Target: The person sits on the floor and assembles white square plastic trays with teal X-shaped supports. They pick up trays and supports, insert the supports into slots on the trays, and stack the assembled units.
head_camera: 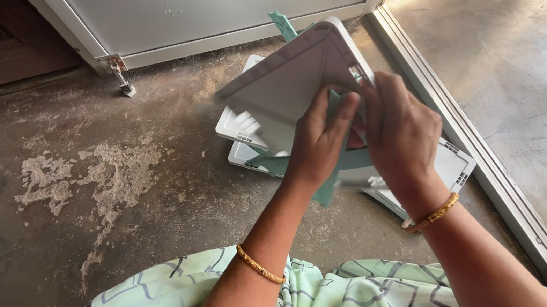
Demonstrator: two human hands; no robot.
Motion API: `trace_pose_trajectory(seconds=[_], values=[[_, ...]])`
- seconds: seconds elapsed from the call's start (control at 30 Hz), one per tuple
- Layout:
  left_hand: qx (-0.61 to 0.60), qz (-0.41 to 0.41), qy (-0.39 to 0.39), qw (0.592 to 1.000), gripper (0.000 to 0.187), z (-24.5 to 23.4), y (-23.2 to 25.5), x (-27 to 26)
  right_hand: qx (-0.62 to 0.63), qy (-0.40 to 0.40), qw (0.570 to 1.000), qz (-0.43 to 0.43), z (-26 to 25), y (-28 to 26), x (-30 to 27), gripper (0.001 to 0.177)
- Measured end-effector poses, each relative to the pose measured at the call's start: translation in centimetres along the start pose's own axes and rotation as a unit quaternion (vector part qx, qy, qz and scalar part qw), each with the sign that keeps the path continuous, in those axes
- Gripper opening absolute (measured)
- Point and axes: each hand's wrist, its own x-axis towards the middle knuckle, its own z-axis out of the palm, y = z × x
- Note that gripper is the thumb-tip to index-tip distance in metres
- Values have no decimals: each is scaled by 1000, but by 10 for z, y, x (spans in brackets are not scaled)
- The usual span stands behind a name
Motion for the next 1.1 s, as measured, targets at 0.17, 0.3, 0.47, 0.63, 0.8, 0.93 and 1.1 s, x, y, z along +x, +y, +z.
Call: trace_pose_trajectory(seconds=[0.17,0.3,0.47,0.63,0.8,0.93,1.1], values=[[332,174,118,919,71,-7,4,1,57,1,990,127,-12,14,12,22],[378,141,121,907,69,-4,-9,-11,119,0,965,232,-21,29,22,20],[310,81,74,945,62,-15,-60,-19,163,35,958,234,-16,34,17,21],[200,-99,145,964,61,-47,-103,-16,152,38,953,258,-7,56,13,20],[172,-215,148,950,64,-59,-153,-10,288,73,894,335,-17,131,7,17],[106,-297,78,946,78,-38,-182,2,323,130,882,317,-49,207,-3,16],[-92,-279,-35,955,86,12,-145,55,152,129,967,161,-57,225,2,11]])
